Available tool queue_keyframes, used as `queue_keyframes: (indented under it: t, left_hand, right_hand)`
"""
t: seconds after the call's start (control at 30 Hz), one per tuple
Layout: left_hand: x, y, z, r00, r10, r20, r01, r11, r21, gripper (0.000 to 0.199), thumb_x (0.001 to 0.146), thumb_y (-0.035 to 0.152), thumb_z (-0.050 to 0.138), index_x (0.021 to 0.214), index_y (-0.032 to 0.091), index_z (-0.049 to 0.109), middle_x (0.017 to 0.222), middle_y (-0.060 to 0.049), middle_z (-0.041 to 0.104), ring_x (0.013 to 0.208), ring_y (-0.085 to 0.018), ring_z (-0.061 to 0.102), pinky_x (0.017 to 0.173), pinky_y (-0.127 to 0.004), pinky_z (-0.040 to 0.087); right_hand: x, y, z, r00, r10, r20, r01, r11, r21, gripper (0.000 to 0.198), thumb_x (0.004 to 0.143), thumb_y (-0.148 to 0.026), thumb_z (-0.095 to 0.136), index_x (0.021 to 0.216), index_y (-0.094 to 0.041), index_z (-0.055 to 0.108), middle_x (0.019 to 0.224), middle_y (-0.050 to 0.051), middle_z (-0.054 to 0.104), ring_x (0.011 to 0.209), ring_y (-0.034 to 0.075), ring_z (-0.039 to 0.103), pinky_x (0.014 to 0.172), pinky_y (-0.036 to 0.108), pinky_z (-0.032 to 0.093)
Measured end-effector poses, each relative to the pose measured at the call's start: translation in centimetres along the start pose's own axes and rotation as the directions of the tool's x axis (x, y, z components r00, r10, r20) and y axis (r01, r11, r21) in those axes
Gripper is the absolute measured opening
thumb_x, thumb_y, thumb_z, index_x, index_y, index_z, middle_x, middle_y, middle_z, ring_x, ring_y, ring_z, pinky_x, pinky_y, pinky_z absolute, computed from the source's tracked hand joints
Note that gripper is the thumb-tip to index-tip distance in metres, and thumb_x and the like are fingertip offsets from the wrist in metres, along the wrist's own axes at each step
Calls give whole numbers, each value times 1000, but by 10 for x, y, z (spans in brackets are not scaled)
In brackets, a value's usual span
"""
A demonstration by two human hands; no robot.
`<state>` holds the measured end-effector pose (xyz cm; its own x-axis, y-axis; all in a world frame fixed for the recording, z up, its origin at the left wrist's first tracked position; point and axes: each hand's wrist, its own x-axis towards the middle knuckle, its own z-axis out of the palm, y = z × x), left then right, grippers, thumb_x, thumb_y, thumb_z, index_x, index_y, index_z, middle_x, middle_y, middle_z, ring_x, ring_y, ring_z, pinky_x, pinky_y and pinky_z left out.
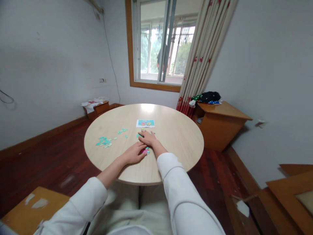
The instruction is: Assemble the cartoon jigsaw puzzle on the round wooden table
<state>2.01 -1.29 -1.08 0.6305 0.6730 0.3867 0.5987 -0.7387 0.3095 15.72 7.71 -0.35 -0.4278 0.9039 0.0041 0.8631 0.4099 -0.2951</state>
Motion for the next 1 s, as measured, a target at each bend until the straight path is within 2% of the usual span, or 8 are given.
queue_keyframes:
  t: [0.2, 0.37, 0.5, 0.6, 0.7, 0.77, 0.83, 1.0]
  left_hand:
    - [1, 0, -1, 1000, -6, -3, 6, 1000, 10, 34, 83, 31, 48, 109, 14, 60, 117, -13, 60, 111, -25, 51, 99, -40, 38]
    - [1, -3, -1, 1000, 3, -7, -2, 1000, 5, 35, 84, 33, 47, 109, 13, 60, 118, -13, 59, 112, -25, 51, 98, -40, 39]
    - [0, -3, -1, 1000, -9, 9, 9, 1000, 16, 37, 84, 35, 47, 111, 13, 60, 120, -14, 58, 113, -25, 50, 100, -39, 37]
    - [-1, -3, -2, 1000, -14, 23, 13, 1000, 22, 38, 85, 36, 45, 113, 14, 58, 123, -13, 57, 114, -25, 50, 101, -40, 36]
    - [0, -1, -2, 999, -35, 20, 35, 999, 26, 38, 87, 36, 41, 114, 15, 57, 124, -12, 56, 115, -23, 50, 102, -39, 36]
    - [1, -1, -1, 998, -61, 12, 61, 998, 35, 37, 89, 36, 38, 113, 16, 58, 122, -12, 57, 114, -22, 51, 101, -37, 36]
    - [1, -2, -1, 997, -79, 12, 78, 996, 51, 36, 89, 37, 38, 111, 17, 58, 120, -11, 58, 114, -22, 51, 101, -37, 36]
    - [2, -4, 2, 993, -111, 31, 108, 991, 81, 37, 89, 38, 39, 115, 17, 55, 124, -12, 56, 118, -23, 48, 105, -42, 30]
  right_hand:
    - [7, -11, -1, 990, 36, -135, -32, 999, 32, 53, 90, -42, 32, 139, -21, 34, 151, 6, 21, 140, 21, 11, 111, 46, 7]
    - [15, -16, -1, 998, 59, -13, -59, 998, 18, 54, 91, -42, 30, 139, -18, 32, 150, 8, 23, 140, 22, 14, 111, 48, 7]
    - [17, -17, 2, 999, 17, -32, -15, 998, 56, 50, 91, -41, 31, 136, -20, 39, 147, 6, 31, 138, 20, 22, 111, 46, 10]
    - [17, -12, 3, 985, 40, -170, -27, 997, 77, 47, 92, -37, 30, 134, -21, 42, 144, 3, 36, 137, 18, 22, 112, 41, 14]
    - [12, 1, 0, 917, 131, -377, -97, 990, 107, 48, 92, -25, 20, 132, -20, 46, 139, 3, 45, 132, 15, 33, 110, 35, 20]
    - [5, 13, -1, 876, 189, -444, -147, 981, 127, 50, 90, -21, 19, 129, -19, 49, 132, 4, 52, 123, 15, 43, 106, 31, 27]
    - [-6, 25, -2, 861, 230, -453, -199, 973, 116, 49, 88, -19, 22, 126, -16, 52, 128, 6, 55, 119, 16, 47, 104, 28, 30]
    - [-25, 38, 2, 903, 261, -341, -276, 961, 2, 43, 85, -15, 30, 116, -14, 60, 130, 10, 52, 121, 18, 46, 103, 28, 30]
